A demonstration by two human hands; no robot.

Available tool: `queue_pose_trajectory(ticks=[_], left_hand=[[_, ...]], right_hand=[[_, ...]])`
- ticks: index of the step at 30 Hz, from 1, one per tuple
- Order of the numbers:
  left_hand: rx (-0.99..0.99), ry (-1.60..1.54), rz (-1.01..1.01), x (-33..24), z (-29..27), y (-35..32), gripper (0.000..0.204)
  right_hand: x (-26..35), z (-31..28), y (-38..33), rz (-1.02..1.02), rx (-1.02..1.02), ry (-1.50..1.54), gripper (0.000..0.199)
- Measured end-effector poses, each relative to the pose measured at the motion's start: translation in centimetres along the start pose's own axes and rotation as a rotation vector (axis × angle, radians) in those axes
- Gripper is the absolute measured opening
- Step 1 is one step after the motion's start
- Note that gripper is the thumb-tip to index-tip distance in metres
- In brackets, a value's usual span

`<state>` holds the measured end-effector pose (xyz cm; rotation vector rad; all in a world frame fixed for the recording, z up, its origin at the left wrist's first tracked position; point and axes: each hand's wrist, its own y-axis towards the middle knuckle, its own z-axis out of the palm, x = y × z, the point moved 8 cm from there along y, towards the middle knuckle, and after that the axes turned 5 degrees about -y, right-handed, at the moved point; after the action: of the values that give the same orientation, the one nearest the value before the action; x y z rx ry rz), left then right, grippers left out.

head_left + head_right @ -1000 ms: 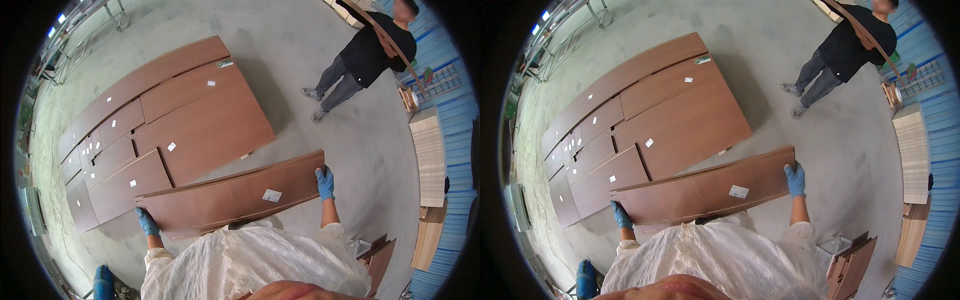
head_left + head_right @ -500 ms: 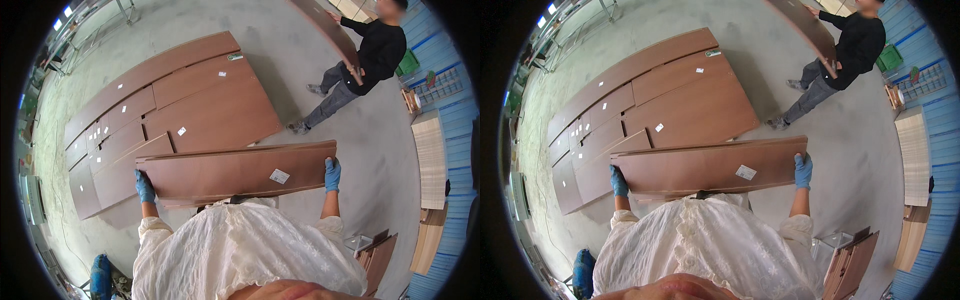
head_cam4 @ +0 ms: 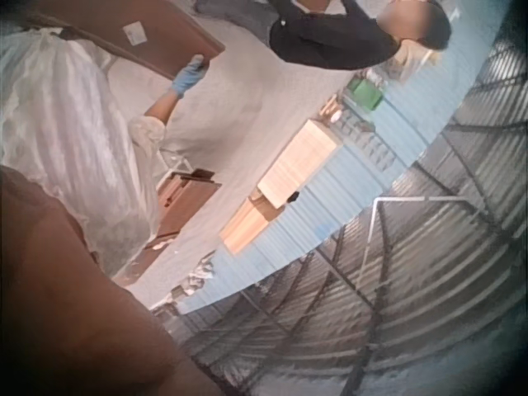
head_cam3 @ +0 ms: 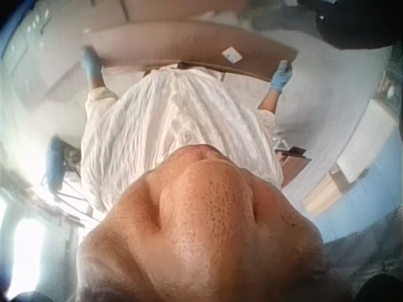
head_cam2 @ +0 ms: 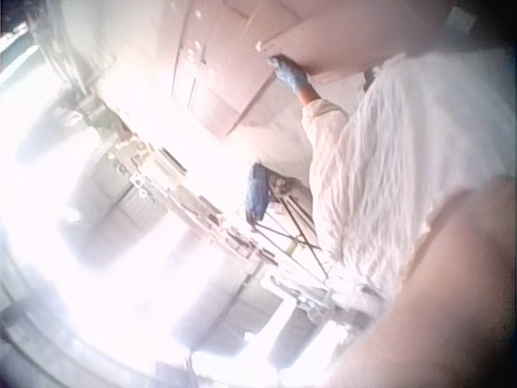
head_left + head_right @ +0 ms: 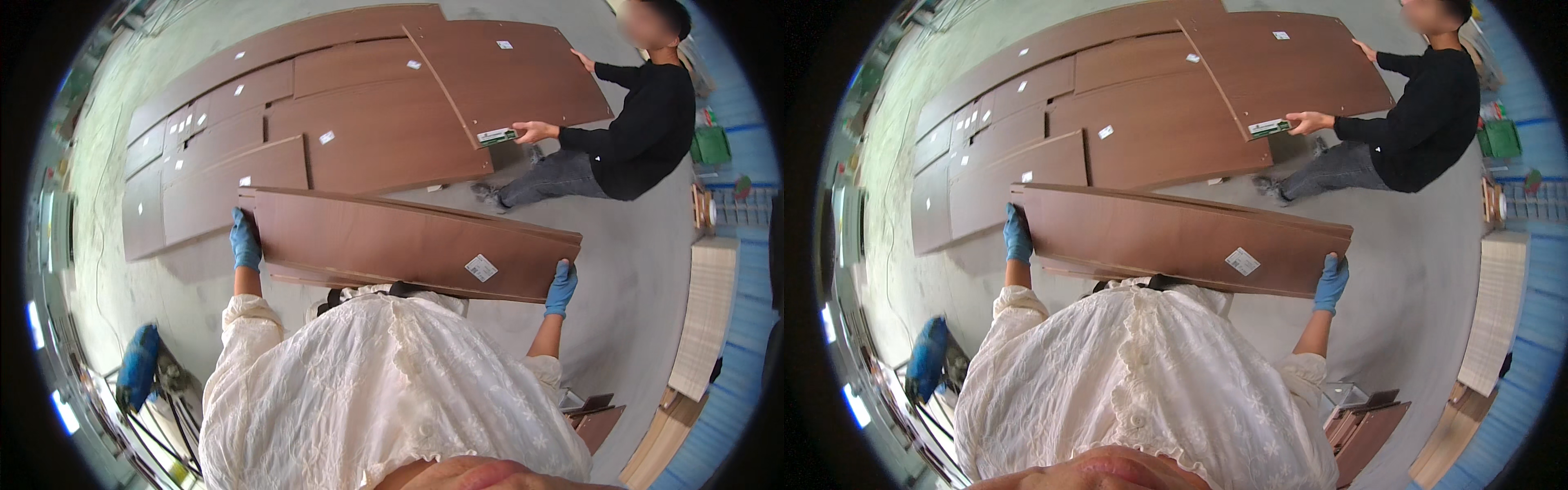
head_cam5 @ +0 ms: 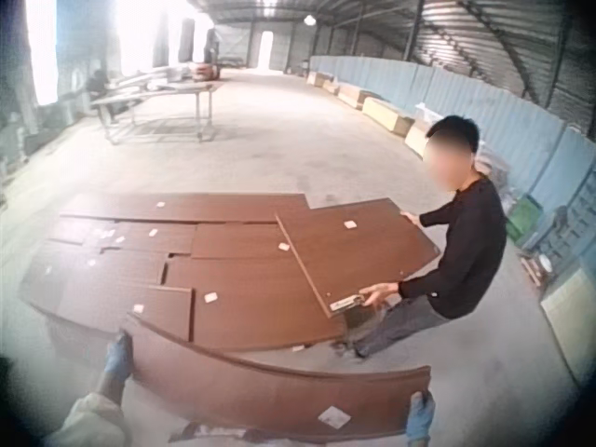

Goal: The person kneels on the floor and handles large brown wooden panels, aligning edges and stacking them. Another person assists by moving panels nearby. The person continues to lift, align, and stack the panels into a pile.

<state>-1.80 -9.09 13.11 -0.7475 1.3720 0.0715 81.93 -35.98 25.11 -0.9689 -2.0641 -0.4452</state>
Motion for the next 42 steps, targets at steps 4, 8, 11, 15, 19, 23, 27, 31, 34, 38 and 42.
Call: queue_pose_trajectory(ticks=[4, 8, 11, 15, 19, 23, 27, 31, 34, 38, 42], left_hand=[[-0.233, 0.272, -0.131, 1.1, -4.0, -2.7, 0.087], [-0.27, 0.14, -0.076, 2.4, -5.6, -5.1, 0.081], [-0.324, 0.205, -0.115, 4.0, -7.9, -6.6, 0.08], [-0.308, 0.158, -0.14, 6.0, -9.2, -6.1, 0.078], [-0.343, 0.204, -0.076, 5.6, -9.1, -5.0, 0.079], [-0.281, 0.208, -0.112, 4.8, -8.4, -4.4, 0.088], [-0.284, 0.342, -0.091, 3.5, -9.1, -3.7, 0.093], [-0.286, 0.37, -0.067, 2.3, -9.6, -2.9, 0.09], [-0.265, 0.378, -0.137, 2.2, -9.4, -2.7, 0.09], [-0.278, 0.345, -0.053, 1.0, -8.9, -2.7, 0.088], [-0.255, 0.348, -0.032, 0.5, -8.9, -2.0, 0.087]], right_hand=[[-1.1, 2.4, 1.6, 0.0, 0.07, 0.008, 0.079], [-2.1, 4.4, 3.1, 0.018, 0.162, -0.02, 0.081], [-2.3, 5.4, 3.9, 0.008, 0.208, -0.065, 0.083], [-2.2, 5.8, 4.1, 0.003, 0.206, -0.07, 0.084], [-1.6, 5.7, 3.8, -0.032, 0.181, -0.072, 0.083], [-1.0, 5.7, 2.9, -0.031, 0.173, -0.062, 0.08], [-0.5, 6.2, 1.0, -0.007, 0.15, -0.052, 0.078], [-0.2, 6.6, -0.6, 0.017, 0.144, -0.071, 0.078], [0.0, 6.8, -1.1, 0.013, 0.155, -0.078, 0.078], [0.1, 7.0, -1.7, 0.023, 0.146, -0.073, 0.078], [0.1, 7.2, -2.8, 0.065, 0.122, -0.077, 0.078]])
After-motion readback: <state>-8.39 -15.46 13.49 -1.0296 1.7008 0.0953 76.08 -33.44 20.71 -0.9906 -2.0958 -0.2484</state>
